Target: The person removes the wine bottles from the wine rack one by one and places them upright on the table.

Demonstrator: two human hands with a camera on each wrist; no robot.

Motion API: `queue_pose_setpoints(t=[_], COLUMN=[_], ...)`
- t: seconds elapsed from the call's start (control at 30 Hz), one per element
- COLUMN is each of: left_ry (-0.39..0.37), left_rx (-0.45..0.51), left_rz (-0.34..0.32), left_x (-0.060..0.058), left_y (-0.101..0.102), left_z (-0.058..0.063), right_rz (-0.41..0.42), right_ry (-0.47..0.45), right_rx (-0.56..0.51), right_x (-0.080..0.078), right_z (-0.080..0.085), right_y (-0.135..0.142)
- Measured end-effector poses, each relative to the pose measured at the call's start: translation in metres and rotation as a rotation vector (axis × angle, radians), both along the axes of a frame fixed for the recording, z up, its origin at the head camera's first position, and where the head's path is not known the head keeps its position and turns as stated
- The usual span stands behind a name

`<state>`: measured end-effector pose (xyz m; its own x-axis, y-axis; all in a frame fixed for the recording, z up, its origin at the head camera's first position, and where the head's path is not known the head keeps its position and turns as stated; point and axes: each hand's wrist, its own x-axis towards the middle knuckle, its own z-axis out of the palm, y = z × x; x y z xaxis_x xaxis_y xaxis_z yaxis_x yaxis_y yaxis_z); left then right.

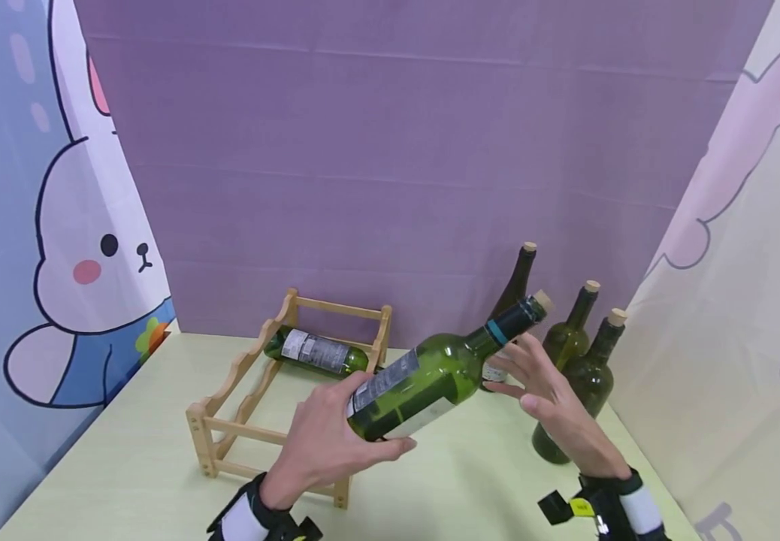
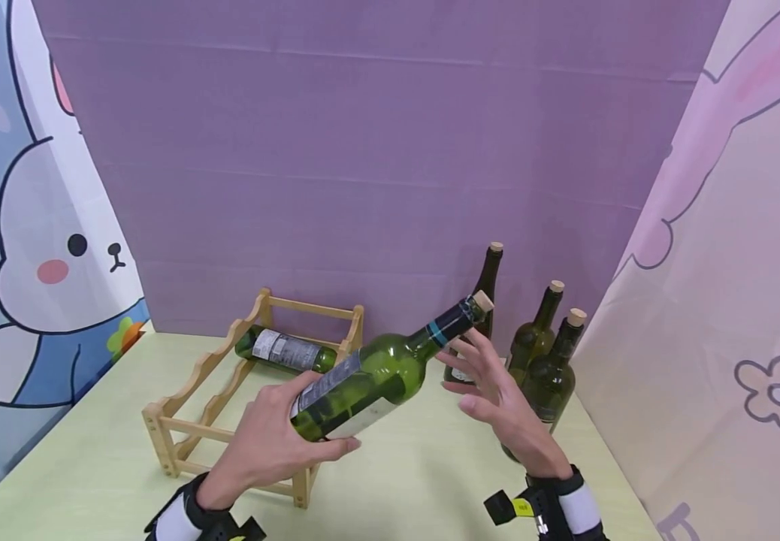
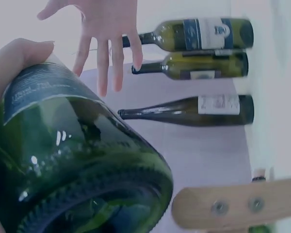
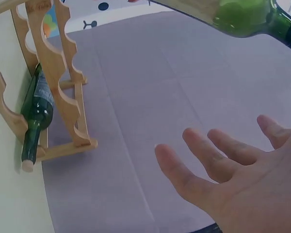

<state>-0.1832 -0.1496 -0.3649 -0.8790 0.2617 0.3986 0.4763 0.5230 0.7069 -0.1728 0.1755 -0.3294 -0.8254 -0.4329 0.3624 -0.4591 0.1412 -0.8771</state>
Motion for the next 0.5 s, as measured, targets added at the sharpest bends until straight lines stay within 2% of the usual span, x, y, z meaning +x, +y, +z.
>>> queue_pose_setpoints(t=[0.17, 0.33, 0.5], left_ry=[-0.06, -0.144, -0.147], left_rx=[0.158, 0.332, 0.423], left_rz=[-0.112, -0.252, -0.331], left_x=[0.002, 0.004, 0.006], left_y=[0.003, 0.011, 0.021], left_z=[-0.005, -0.015, -0.027], right_rz=[0.044, 0.067, 0.102], right_ry=[0.01, 0.032, 0.061], right_rx=[-0.031, -0.024, -0.021], right_x=[-0.003, -0.006, -0.006], right_z=[-0.001, -0.003, 0.002], right_y=[-0.006, -0.014, -0.029])
